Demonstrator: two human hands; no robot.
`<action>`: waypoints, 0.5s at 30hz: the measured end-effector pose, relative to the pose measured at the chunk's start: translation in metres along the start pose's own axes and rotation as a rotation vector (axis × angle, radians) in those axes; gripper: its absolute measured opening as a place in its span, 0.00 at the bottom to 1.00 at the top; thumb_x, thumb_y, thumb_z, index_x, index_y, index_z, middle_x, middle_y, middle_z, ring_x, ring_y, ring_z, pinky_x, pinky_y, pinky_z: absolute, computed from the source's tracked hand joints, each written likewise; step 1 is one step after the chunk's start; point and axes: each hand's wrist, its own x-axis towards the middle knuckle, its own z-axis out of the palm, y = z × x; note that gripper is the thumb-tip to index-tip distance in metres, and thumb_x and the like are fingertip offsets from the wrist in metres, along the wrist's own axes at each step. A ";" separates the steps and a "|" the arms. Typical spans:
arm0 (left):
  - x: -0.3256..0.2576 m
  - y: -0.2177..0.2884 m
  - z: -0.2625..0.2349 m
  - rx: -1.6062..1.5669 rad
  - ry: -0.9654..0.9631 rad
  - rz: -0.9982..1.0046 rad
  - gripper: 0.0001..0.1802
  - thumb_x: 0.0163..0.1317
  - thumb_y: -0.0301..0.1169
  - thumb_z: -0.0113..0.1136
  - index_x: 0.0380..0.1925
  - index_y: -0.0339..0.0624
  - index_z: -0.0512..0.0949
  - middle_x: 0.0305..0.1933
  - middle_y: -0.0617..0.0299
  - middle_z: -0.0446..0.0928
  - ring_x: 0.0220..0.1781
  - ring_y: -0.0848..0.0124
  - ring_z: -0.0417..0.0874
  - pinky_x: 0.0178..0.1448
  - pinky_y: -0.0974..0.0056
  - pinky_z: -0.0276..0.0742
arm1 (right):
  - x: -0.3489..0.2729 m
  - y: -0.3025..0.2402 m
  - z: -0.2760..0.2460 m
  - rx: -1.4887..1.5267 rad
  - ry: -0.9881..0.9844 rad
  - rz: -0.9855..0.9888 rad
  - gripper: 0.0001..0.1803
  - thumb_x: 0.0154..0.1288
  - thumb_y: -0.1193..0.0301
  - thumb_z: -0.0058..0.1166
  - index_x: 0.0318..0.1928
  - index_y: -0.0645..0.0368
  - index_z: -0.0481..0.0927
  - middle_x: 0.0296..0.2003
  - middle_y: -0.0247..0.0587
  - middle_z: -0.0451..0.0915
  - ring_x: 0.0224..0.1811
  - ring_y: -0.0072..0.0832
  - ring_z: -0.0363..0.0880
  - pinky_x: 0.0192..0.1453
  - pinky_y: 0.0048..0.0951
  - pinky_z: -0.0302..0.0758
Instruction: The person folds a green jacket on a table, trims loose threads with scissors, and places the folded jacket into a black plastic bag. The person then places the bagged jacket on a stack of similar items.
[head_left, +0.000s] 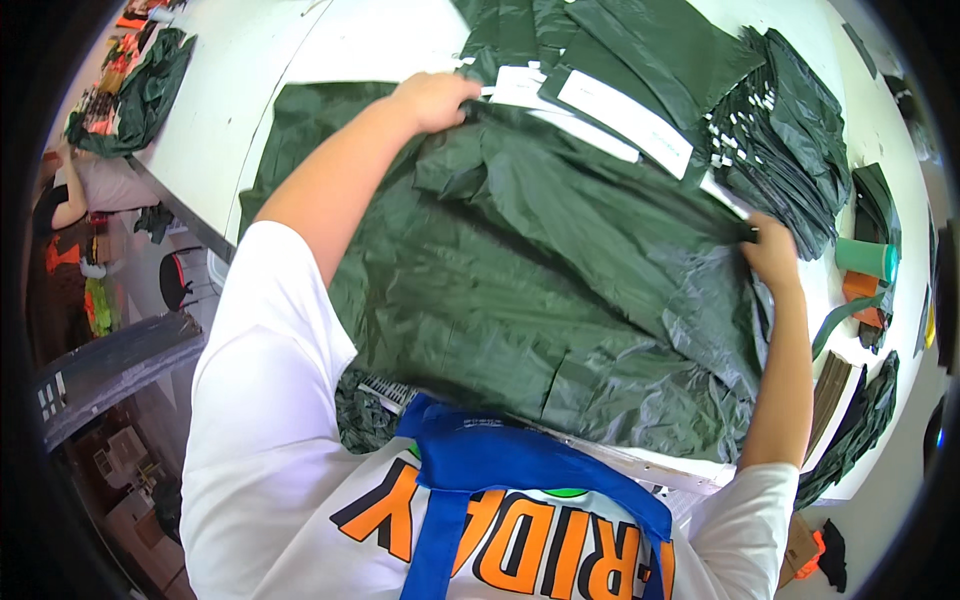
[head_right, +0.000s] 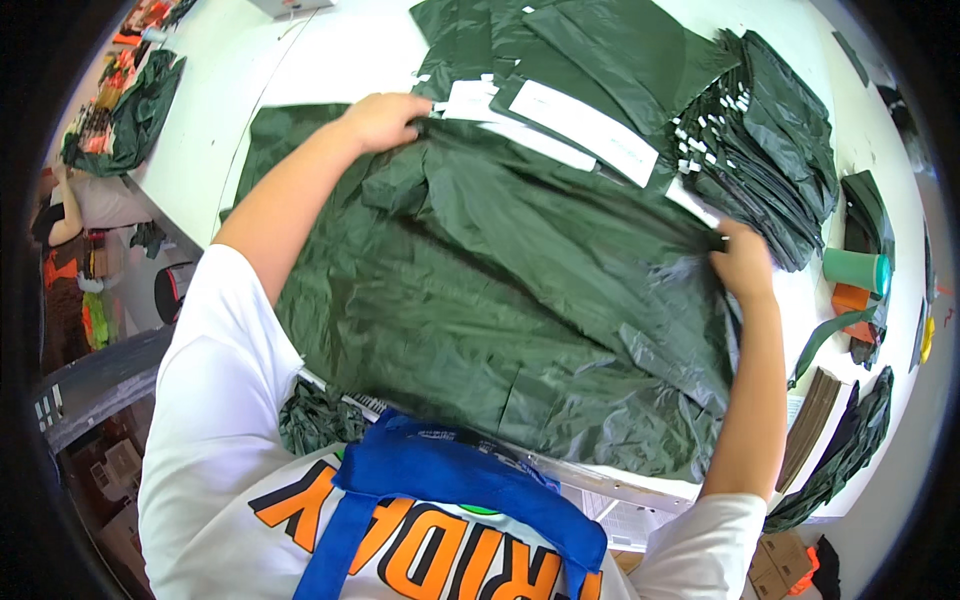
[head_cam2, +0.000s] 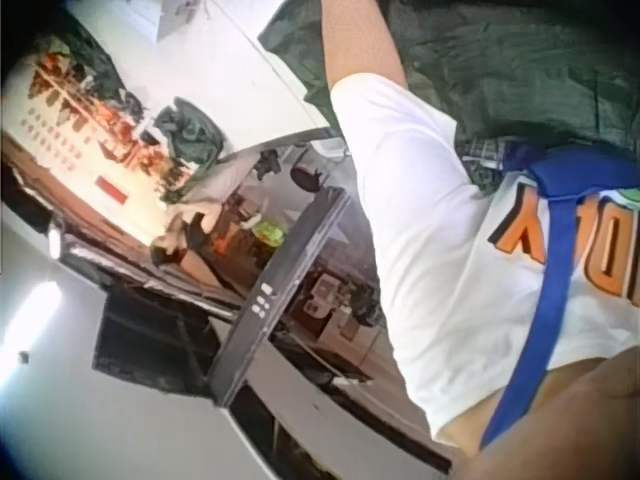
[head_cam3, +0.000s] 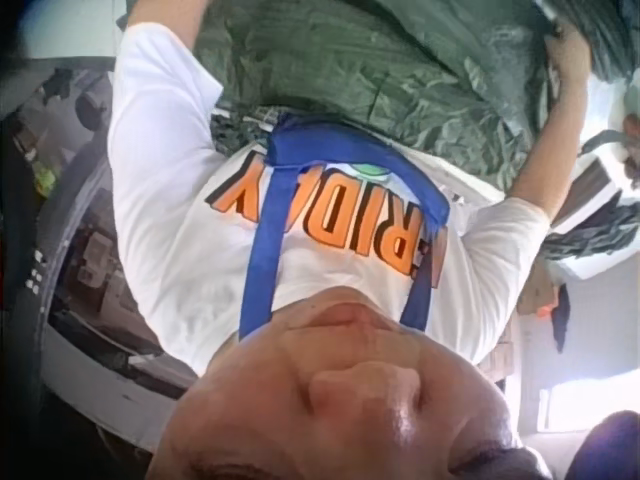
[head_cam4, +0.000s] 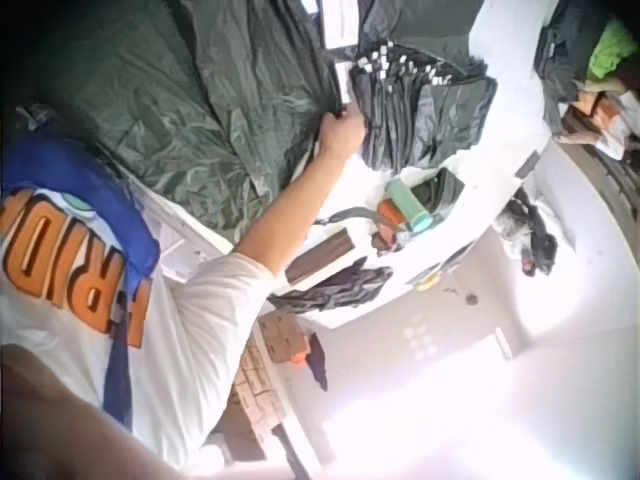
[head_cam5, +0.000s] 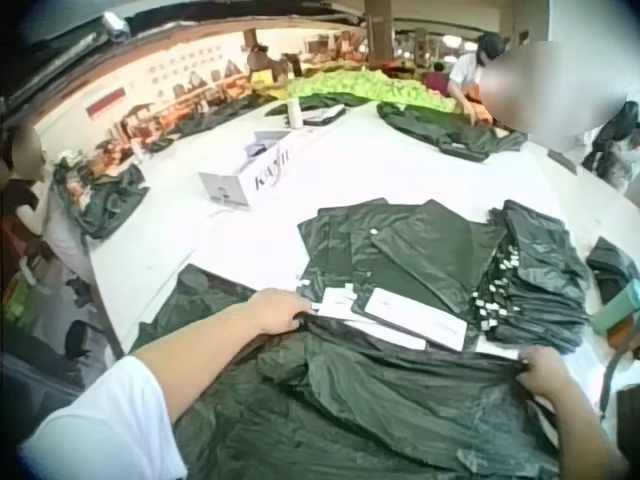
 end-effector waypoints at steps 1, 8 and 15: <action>-0.022 0.003 -0.014 -0.045 0.136 0.047 0.15 0.52 0.34 0.63 0.40 0.46 0.75 0.40 0.57 0.75 0.46 0.54 0.76 0.48 0.55 0.74 | -0.007 -0.016 -0.016 0.082 0.036 0.035 0.13 0.46 0.79 0.53 0.36 0.64 0.73 0.33 0.52 0.75 0.37 0.48 0.75 0.43 0.40 0.72; -0.209 0.054 -0.029 0.106 0.724 0.399 0.05 0.40 0.29 0.56 0.20 0.47 0.71 0.23 0.62 0.62 0.24 0.62 0.69 0.26 0.60 0.63 | -0.212 -0.109 -0.051 -0.032 0.242 -0.159 0.15 0.33 0.84 0.49 0.27 0.57 0.70 0.24 0.42 0.68 0.28 0.42 0.69 0.33 0.41 0.64; -0.283 0.099 0.022 -0.231 -0.269 -0.021 0.14 0.47 0.36 0.65 0.32 0.46 0.74 0.35 0.60 0.75 0.41 0.58 0.77 0.45 0.57 0.69 | -0.264 -0.133 0.018 0.009 0.080 -0.186 0.10 0.36 0.78 0.52 0.25 0.53 0.73 0.21 0.36 0.65 0.27 0.36 0.67 0.35 0.38 0.63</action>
